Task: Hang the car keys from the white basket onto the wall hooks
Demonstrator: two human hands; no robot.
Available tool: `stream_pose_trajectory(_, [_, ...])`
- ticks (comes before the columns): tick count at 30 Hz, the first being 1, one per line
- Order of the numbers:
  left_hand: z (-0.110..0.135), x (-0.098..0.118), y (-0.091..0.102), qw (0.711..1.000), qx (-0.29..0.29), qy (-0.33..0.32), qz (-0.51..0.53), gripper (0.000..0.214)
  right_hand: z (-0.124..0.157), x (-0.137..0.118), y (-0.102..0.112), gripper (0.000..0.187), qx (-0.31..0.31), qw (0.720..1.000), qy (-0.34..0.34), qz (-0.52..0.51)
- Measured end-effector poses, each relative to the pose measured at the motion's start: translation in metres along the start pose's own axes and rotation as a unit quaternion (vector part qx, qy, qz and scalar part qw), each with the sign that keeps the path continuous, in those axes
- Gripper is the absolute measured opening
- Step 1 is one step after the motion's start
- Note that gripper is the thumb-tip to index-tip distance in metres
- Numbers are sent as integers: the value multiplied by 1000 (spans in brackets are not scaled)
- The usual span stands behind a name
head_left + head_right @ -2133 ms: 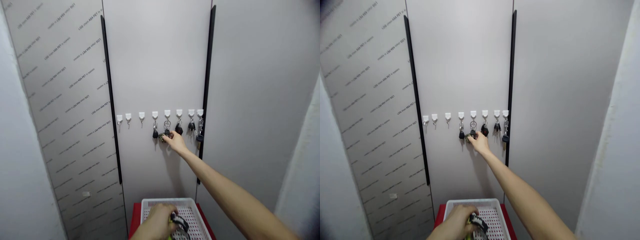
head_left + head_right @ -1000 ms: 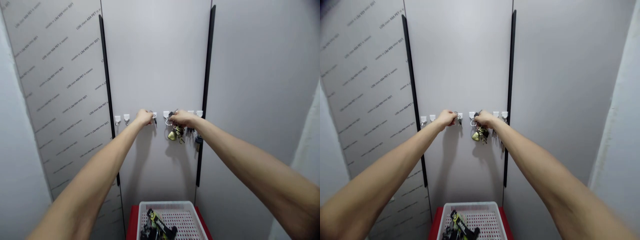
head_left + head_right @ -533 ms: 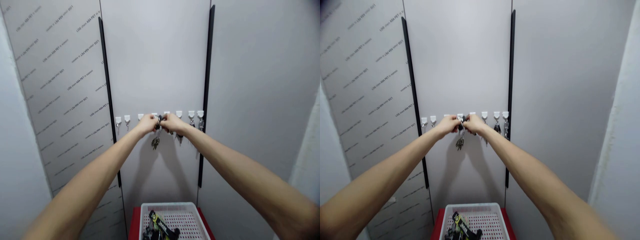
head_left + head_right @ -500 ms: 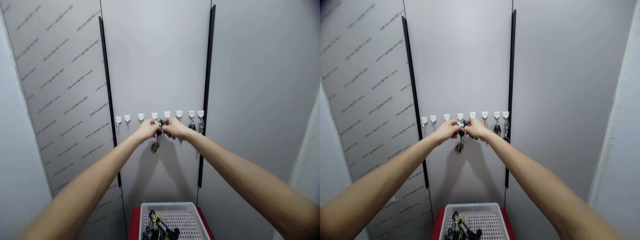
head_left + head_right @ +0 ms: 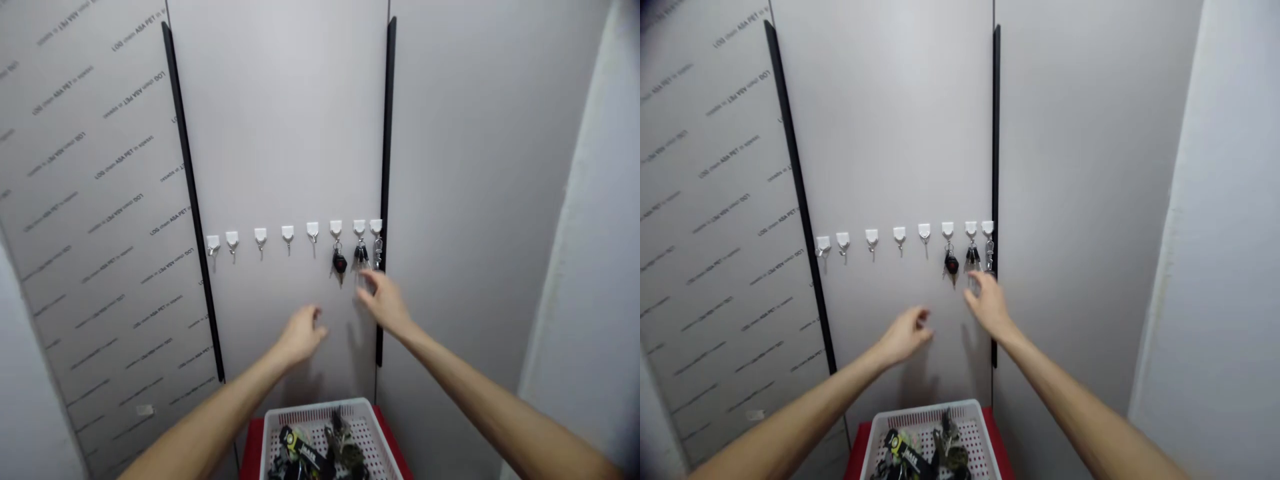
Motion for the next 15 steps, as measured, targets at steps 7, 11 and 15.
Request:
stream_pose_trajectory(7, [-77,35,33,984,157,79,41,24,-65,13,31,32,55,994,-96,10])
stream_pose_trajectory(11, [-85,42,35,986,144,39,77,21,-65,27,31,21,17,993,-118,-11])
stream_pose_trajectory(15, [-90,55,64,974,153,-6,168,20,-78,26,43,19,10,995,-98,23])
Point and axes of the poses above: each hand's wrist, its own z-axis away from the middle knuckle, its own y-axis out of the back of the hand, x = y × z, the point moved 8 cm from there along -z, towards the middle knuckle, and after that the axes turned 5 degrees about -x, right-handed, at the moved point
